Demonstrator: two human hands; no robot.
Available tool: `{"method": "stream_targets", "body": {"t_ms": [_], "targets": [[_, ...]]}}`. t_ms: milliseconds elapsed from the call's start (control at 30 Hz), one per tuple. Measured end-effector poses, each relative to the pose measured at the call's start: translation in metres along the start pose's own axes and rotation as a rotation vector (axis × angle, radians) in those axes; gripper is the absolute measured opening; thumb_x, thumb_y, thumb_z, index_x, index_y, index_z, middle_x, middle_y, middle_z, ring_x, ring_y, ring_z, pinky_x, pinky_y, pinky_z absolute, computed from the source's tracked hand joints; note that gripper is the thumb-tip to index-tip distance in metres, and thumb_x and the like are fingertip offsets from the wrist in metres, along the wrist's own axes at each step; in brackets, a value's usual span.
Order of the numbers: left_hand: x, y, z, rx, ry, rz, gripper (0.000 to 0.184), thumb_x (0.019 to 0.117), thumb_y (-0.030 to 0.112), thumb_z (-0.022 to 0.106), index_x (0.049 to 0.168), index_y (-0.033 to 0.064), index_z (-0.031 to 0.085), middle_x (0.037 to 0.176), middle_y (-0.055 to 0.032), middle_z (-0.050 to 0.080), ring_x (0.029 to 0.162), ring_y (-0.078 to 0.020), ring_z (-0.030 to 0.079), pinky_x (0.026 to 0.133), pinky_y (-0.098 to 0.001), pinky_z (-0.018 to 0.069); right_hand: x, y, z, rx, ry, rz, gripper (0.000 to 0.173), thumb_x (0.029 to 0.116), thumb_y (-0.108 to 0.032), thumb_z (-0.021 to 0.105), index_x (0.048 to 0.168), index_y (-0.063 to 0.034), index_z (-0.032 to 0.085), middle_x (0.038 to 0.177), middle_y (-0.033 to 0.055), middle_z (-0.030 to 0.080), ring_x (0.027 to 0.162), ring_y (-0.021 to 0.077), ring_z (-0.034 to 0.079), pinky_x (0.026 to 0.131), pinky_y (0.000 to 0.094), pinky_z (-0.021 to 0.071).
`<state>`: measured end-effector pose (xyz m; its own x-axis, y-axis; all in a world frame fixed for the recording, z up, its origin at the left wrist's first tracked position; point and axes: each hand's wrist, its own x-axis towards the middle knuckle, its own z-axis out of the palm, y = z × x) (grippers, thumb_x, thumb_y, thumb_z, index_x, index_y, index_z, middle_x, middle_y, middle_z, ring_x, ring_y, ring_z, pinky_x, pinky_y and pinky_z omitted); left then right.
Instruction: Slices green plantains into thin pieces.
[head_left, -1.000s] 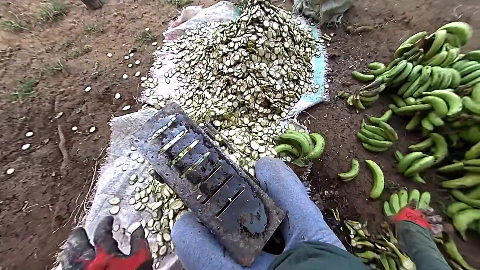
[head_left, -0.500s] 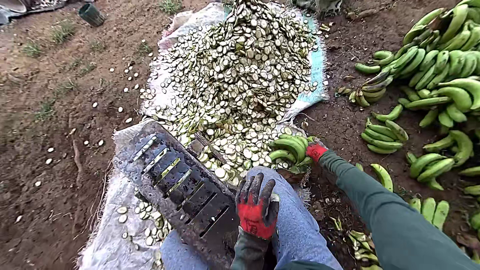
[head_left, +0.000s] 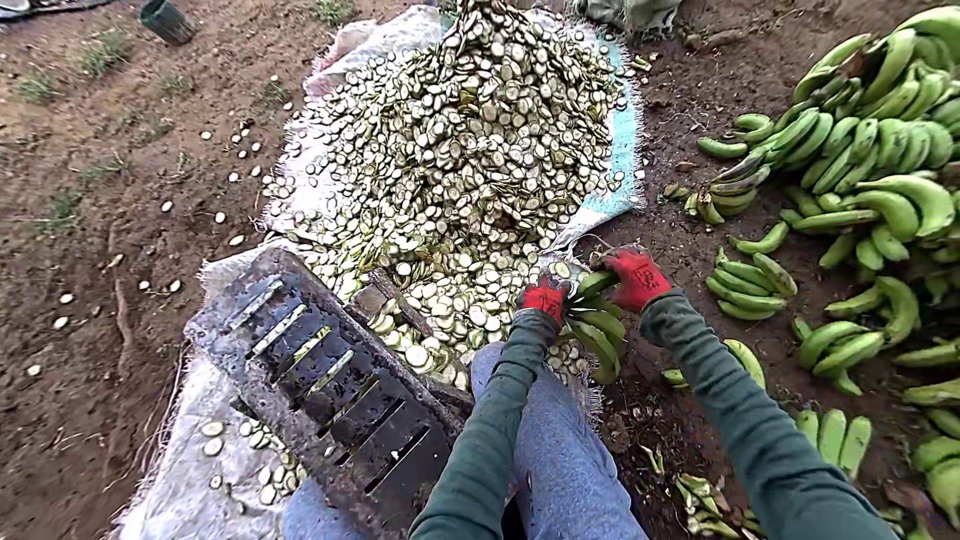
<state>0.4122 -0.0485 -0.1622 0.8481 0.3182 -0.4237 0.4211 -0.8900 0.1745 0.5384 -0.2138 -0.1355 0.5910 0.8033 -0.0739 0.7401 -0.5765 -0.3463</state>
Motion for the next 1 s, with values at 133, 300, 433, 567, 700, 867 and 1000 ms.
{"method": "stream_targets", "body": {"t_ms": [133, 300, 433, 567, 700, 867, 1000], "targets": [[0.011, -0.002, -0.006, 0.029, -0.167, -0.007, 0.052, 0.0843, 0.017, 0.079, 0.134, 0.02, 0.064, 0.144, -0.0192, 0.056, 0.126, -0.0478, 0.054, 0.097, -0.0697, 0.0461, -0.059, -0.002, 0.043, 0.554, 0.298, 0.493, 0.043, 0.0888, -0.031, 0.08, 0.119, -0.0023, 0.069, 0.12, 0.017, 0.07, 0.113, 0.0291, 0.067, 0.103, 0.0493, 0.0526], [0.013, -0.029, 0.015, -0.06, -0.189, 0.006, 0.046, 0.0886, 0.025, 0.075, 0.132, 0.0169, 0.065, 0.143, -0.02, 0.056, 0.131, -0.0435, 0.053, 0.104, -0.066, 0.0442, -0.069, -0.009, 0.101, 0.696, -0.076, 0.515, 0.117, 0.0736, -0.043, 0.09, 0.163, -0.0073, 0.023, 0.163, 0.0222, 0.032, 0.151, 0.0332, 0.035, 0.124, 0.0482, 0.0313], [0.009, -0.035, 0.031, -0.197, -0.074, -0.083, 0.076, 0.0769, 0.038, 0.086, 0.144, 0.0263, 0.053, 0.149, -0.0171, 0.05, 0.135, -0.0396, 0.05, 0.105, -0.063, 0.0449, -0.032, 0.014, 0.089, 0.619, -0.155, 0.556, 0.1, 0.0741, -0.041, 0.091, 0.156, -0.0133, 0.041, 0.152, 0.0206, 0.05, 0.141, 0.0351, 0.048, 0.116, 0.0543, 0.0397], [0.014, -0.029, 0.035, -0.348, -0.166, -0.162, 0.093, 0.0761, 0.041, 0.088, 0.153, 0.021, 0.04, 0.158, -0.0199, 0.039, 0.142, -0.0391, 0.043, 0.11, -0.059, 0.0424, -0.023, -0.007, 0.082, 0.406, -0.144, 0.623, 0.09, 0.0776, -0.036, 0.088, 0.152, -0.0082, 0.045, 0.154, 0.0223, 0.046, 0.141, 0.0371, 0.048, 0.116, 0.0547, 0.0402], [0.002, -0.019, 0.045, -0.749, 0.009, -0.132, 0.073, 0.0802, 0.021, 0.085, 0.143, 0.0068, 0.051, 0.139, -0.0226, 0.058, 0.129, -0.0332, 0.056, 0.11, -0.0481, 0.0445, -0.043, -0.017, 0.133, 0.539, 0.045, 0.614, 0.098, 0.0714, -0.024, 0.091, 0.153, -0.0031, 0.041, 0.154, 0.0229, 0.045, 0.144, 0.0346, 0.045, 0.119, 0.0484, 0.0381], [-0.038, 0.018, 0.029, -0.99, 0.207, -0.166, 0.056, 0.0793, 0.002, 0.079, 0.131, -0.0005, 0.06, 0.13, -0.0211, 0.063, 0.121, -0.0285, 0.06, 0.106, -0.0428, 0.0467, -0.066, 0.004, 0.112, 0.669, 0.03, 0.574, 0.075, 0.0766, -0.017, 0.088, 0.144, -0.0055, 0.057, 0.145, 0.025, 0.054, 0.134, 0.0366, 0.054, 0.115, 0.0496, 0.0424], [-0.065, 0.004, 0.026, -1.202, 0.332, -0.011, 0.056, 0.0701, -0.004, 0.076, 0.124, -0.0036, 0.062, 0.12, -0.0166, 0.066, 0.108, -0.0183, 0.062, 0.095, -0.0322, 0.0505, -0.088, 0.028, 0.06, 0.975, -0.076, 0.354, 0.055, 0.0756, -0.009, 0.086, 0.125, 0.0004, 0.066, 0.127, 0.0155, 0.066, 0.118, 0.0198, 0.063, 0.105, 0.0352, 0.0512]]}}
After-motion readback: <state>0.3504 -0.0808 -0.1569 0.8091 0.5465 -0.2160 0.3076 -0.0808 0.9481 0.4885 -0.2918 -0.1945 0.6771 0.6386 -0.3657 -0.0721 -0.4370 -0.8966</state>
